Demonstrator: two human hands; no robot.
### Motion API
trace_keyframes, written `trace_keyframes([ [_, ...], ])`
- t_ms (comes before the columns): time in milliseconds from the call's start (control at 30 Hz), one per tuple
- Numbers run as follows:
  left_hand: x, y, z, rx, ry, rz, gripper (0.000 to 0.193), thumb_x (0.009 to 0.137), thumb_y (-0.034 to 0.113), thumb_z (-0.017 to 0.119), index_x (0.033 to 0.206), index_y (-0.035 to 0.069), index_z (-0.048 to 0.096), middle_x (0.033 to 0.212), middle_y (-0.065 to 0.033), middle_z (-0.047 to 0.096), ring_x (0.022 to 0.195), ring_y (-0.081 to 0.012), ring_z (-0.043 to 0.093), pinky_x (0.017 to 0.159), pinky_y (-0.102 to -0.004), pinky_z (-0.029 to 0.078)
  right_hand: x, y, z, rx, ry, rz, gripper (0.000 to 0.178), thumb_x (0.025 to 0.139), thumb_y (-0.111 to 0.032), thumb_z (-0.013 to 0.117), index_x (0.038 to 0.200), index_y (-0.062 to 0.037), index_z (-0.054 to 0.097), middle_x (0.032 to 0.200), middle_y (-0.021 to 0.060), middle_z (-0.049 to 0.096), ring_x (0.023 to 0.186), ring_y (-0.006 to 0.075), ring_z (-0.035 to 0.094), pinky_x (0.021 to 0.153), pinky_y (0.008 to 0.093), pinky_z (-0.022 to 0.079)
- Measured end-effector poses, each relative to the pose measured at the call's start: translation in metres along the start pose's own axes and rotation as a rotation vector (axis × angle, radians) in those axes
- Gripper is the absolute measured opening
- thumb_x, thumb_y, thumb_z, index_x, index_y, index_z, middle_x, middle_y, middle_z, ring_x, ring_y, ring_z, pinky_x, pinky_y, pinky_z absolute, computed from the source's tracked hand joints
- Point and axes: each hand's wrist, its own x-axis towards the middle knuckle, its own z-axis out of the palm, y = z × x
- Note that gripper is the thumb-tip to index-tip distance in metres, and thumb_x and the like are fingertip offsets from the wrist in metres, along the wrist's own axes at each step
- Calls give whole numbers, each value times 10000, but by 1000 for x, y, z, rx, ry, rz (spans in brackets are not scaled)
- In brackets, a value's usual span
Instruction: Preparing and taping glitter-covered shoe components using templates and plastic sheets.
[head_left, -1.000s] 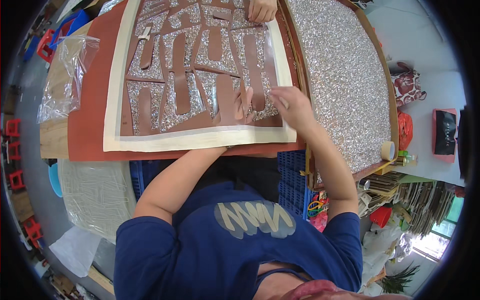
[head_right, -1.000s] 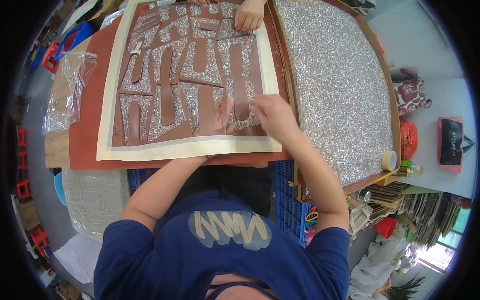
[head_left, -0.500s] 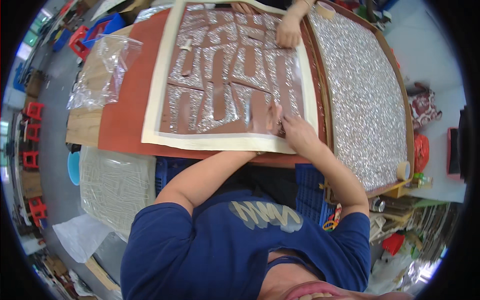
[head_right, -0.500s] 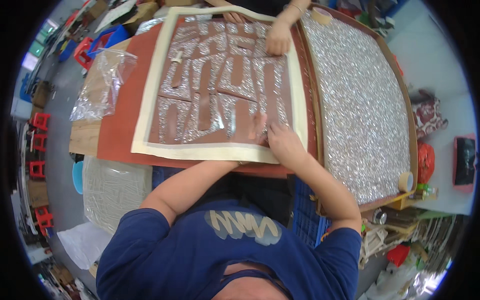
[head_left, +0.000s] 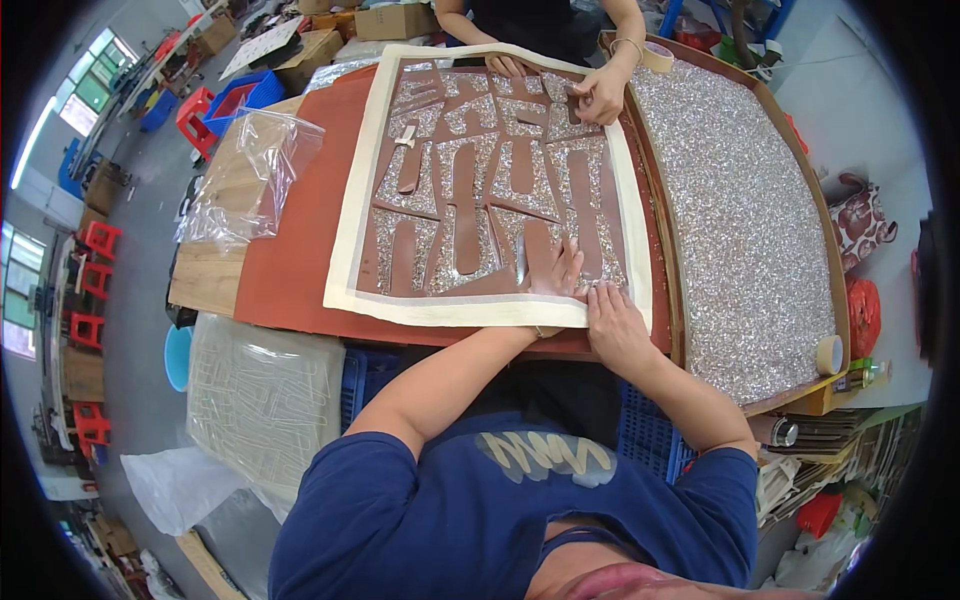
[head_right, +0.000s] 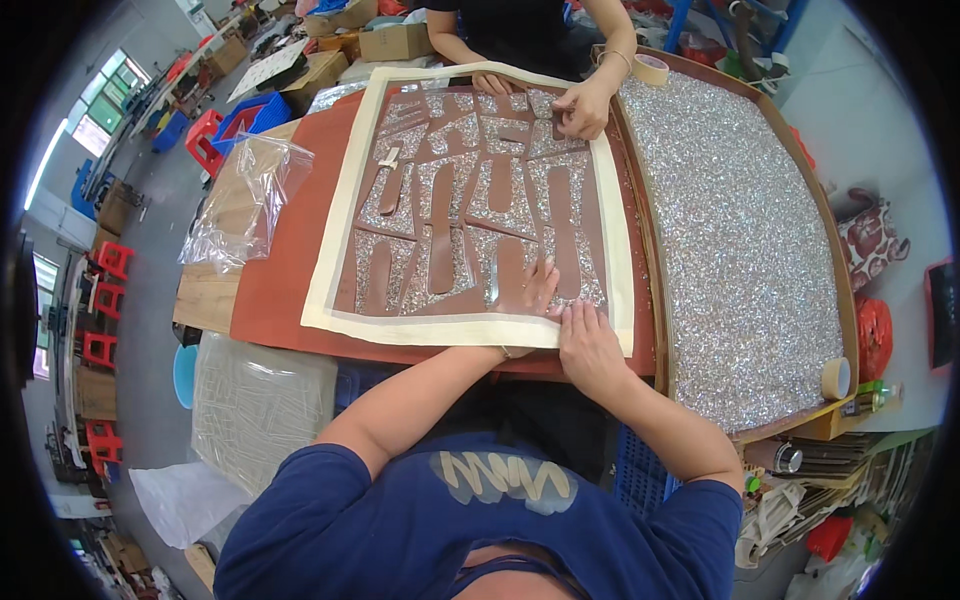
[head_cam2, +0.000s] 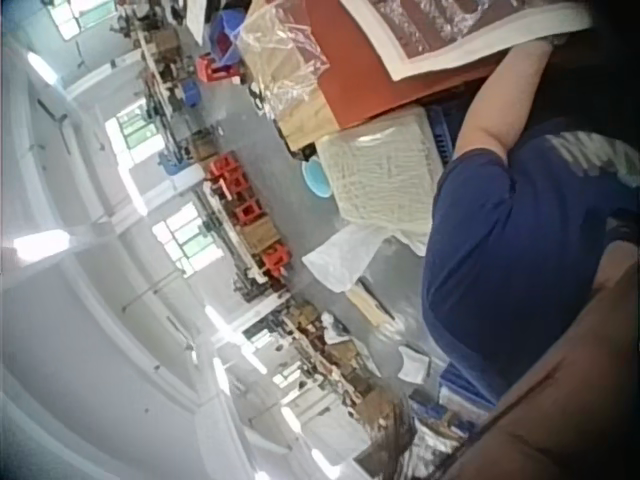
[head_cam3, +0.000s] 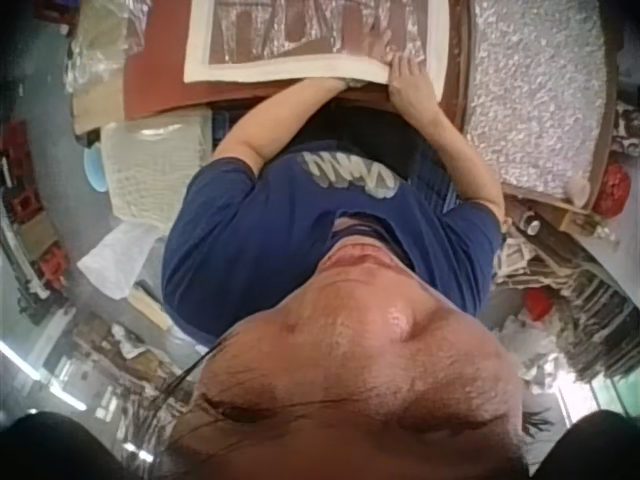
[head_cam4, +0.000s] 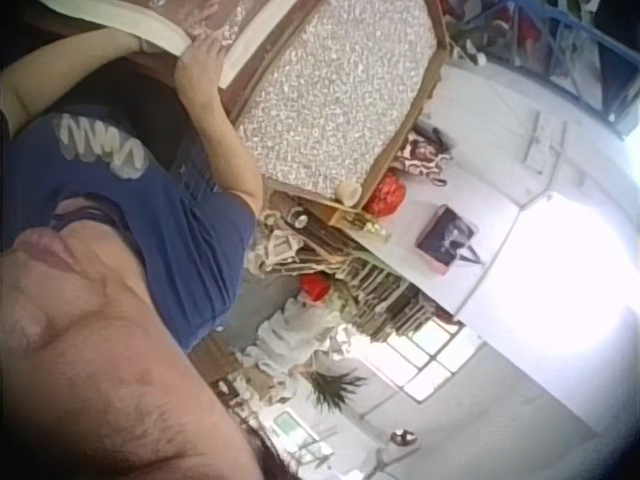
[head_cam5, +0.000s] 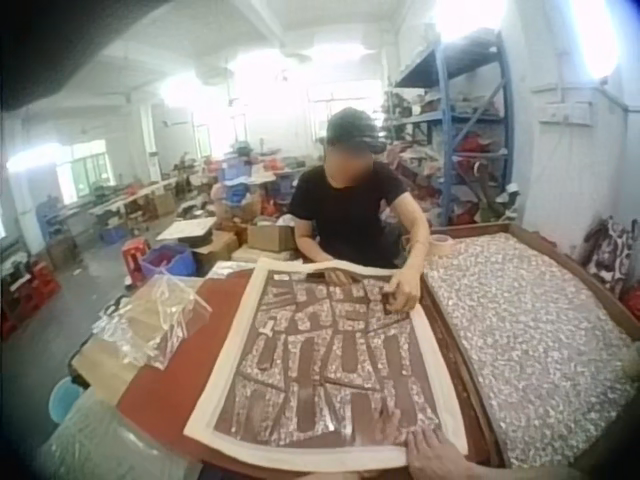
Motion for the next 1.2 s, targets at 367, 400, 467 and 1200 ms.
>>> trace_keyframes([
  [367,10,3,-19,97,-52,-10,580,894,297,510,1300,-101,398,1354,-272,424,1253,-410,419,1051,-505,320,15,98,-25,847,268,44,250,943,-191,497,1038,-25,658,920,181,672,840,253,670,739,353,513],
  [400,10,2,-17,115,-128,8,607,894,316,512,1304,-115,386,1373,-279,402,1270,-414,402,1062,-517,299,13,93,-14,1109,143,292,256,951,-188,491,1044,-25,665,977,170,671,898,227,658,784,329,499],
  [467,4,1,-9,201,-64,-23,691,900,356,507,1358,-118,299,1411,-275,352,1293,-407,378,1078,-528,262,21,71,16,1131,-23,694,228,932,-152,515,1016,-8,670,1057,121,666,984,234,624,845,300,475],
  [1200,-2,-4,6,-22,-49,-69,680,886,208,473,1442,-45,175,1437,-306,284,1329,-425,325,1096,-561,201,40,64,19,221,-227,-152,113,775,-65,551,819,-45,653,883,74,614,877,233,615,747,335,524],
])
